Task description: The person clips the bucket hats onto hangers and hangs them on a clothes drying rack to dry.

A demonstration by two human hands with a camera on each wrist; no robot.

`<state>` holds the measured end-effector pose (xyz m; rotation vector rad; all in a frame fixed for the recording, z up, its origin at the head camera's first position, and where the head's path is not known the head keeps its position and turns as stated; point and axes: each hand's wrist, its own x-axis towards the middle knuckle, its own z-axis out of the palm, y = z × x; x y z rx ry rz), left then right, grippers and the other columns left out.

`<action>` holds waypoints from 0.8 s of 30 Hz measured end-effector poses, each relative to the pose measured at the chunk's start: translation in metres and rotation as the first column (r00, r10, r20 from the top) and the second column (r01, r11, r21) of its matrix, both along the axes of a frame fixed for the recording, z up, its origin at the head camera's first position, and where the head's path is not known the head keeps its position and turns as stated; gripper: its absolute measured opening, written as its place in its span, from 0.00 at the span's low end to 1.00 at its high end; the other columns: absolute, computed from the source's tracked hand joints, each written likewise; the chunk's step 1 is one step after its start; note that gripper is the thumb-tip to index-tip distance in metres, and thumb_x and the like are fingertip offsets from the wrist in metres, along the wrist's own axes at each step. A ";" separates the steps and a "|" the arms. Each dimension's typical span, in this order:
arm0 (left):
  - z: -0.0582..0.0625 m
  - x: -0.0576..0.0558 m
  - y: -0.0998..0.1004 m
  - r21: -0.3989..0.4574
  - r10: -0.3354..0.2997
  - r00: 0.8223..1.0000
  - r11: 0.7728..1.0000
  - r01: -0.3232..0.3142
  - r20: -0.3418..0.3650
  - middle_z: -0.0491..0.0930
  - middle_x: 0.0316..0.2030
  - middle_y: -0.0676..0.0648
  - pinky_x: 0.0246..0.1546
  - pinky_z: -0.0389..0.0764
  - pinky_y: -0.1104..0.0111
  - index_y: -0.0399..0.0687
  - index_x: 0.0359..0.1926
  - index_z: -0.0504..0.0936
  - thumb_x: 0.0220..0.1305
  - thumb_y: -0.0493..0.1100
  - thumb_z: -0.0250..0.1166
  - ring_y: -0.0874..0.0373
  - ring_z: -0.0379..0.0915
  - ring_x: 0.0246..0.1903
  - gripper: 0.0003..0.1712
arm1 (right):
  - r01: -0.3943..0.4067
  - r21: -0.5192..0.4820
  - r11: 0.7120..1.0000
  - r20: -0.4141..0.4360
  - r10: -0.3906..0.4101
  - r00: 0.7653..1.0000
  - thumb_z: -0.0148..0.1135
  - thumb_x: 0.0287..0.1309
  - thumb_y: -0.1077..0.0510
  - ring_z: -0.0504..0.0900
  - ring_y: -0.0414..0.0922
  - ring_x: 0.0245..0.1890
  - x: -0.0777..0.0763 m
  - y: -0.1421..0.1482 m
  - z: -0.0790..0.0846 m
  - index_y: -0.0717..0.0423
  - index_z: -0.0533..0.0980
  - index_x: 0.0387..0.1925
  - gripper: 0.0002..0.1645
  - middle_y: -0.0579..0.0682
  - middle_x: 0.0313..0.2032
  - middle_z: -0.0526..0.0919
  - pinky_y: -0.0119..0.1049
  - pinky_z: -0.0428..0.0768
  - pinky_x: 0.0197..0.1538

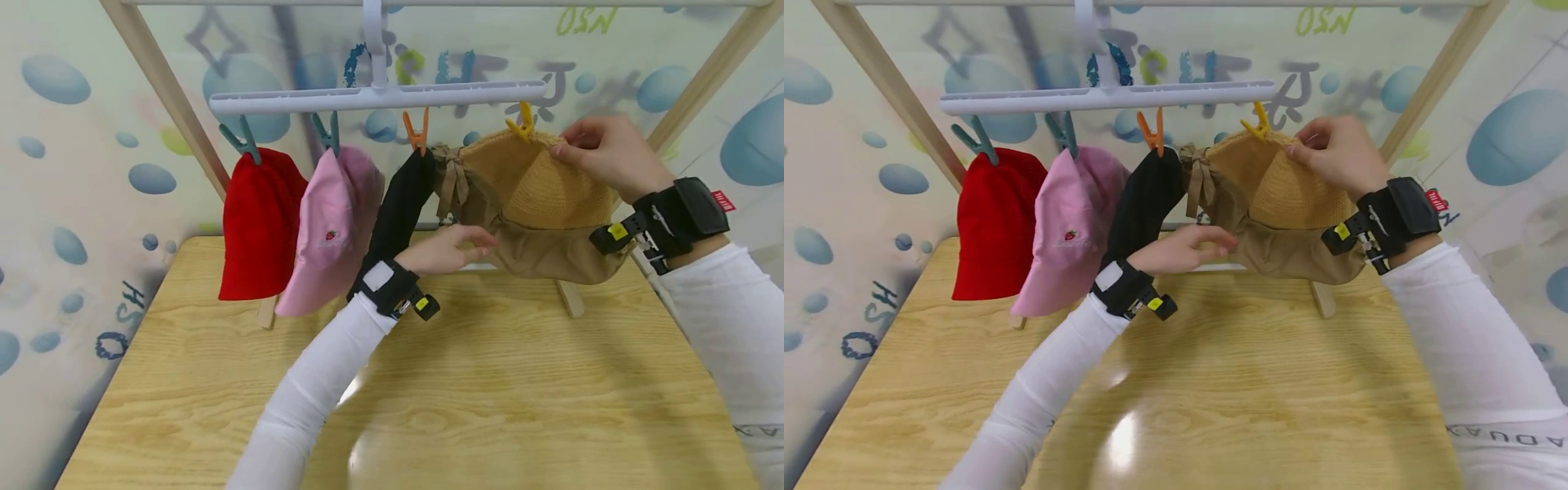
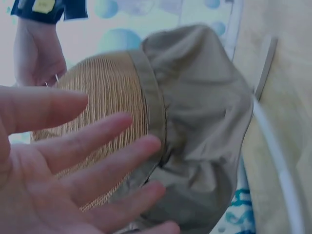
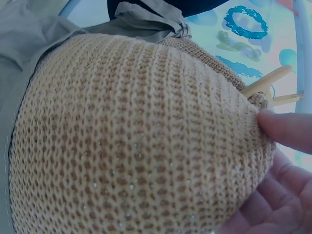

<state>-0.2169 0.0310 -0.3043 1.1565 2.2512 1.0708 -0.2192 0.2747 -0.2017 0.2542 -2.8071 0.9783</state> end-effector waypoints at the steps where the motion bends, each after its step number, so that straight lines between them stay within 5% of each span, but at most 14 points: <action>1: -0.003 0.004 -0.001 -0.011 0.006 1.000 1.000 -0.006 -0.016 0.73 0.57 0.40 0.57 0.69 0.65 0.38 0.59 0.69 0.69 0.40 0.49 0.55 0.67 0.55 0.20 | 0.006 -0.014 1.000 0.006 -0.006 1.000 0.57 0.58 0.47 0.72 0.35 0.30 0.000 0.000 -0.002 0.62 0.75 0.42 0.22 0.28 0.25 0.75 0.31 0.66 0.33; 10: -0.026 0.043 -0.023 -0.070 0.042 0.998 0.997 -0.045 -0.050 0.72 0.59 0.46 0.56 0.70 0.64 0.47 0.59 0.70 0.69 0.44 0.49 0.57 0.68 0.55 0.20 | 0.003 -0.080 0.997 0.029 0.000 1.000 0.55 0.60 0.49 0.73 0.35 0.33 0.004 -0.012 -0.019 0.62 0.73 0.46 0.22 0.34 0.31 0.77 0.28 0.68 0.34; 15: -0.038 0.060 -0.035 -0.067 0.050 0.994 0.996 -0.057 -0.092 0.77 0.52 0.46 0.45 0.73 0.66 0.48 0.58 0.71 0.68 0.45 0.50 0.60 0.71 0.33 0.19 | 0.011 -0.136 0.991 0.018 -0.009 1.000 0.53 0.61 0.49 0.73 0.34 0.38 0.011 -0.018 -0.028 0.62 0.71 0.50 0.23 0.38 0.36 0.76 0.28 0.68 0.38; 17: -0.044 0.066 -0.040 -0.055 0.057 0.992 0.996 -0.063 -0.109 0.78 0.51 0.46 0.45 0.72 0.68 0.48 0.58 0.71 0.68 0.45 0.51 0.62 0.70 0.31 0.19 | 0.007 -0.150 0.989 0.003 -0.006 1.000 0.53 0.62 0.50 0.73 0.32 0.39 0.016 -0.019 -0.030 0.61 0.70 0.51 0.22 0.40 0.38 0.75 0.27 0.68 0.39; 20: -0.051 0.076 -0.049 -0.028 0.078 0.991 0.996 -0.081 -0.113 0.77 0.53 0.46 0.50 0.73 0.67 0.46 0.57 0.72 0.68 0.44 0.51 0.61 0.74 0.41 0.18 | -0.013 -0.142 0.990 -0.034 0.008 0.999 0.52 0.62 0.52 0.74 0.32 0.39 0.025 -0.022 -0.033 0.61 0.69 0.52 0.22 0.46 0.42 0.75 0.28 0.68 0.42; 24: -0.061 0.088 -0.064 -0.001 0.110 0.988 0.994 -0.111 -0.104 0.75 0.56 0.46 0.57 0.69 0.62 0.45 0.56 0.73 0.68 0.44 0.51 0.58 0.67 0.57 0.18 | -0.016 -0.100 0.995 -0.087 0.008 0.996 0.51 0.62 0.51 0.73 0.35 0.39 0.042 -0.026 -0.036 0.59 0.69 0.53 0.21 0.53 0.46 0.76 0.33 0.67 0.44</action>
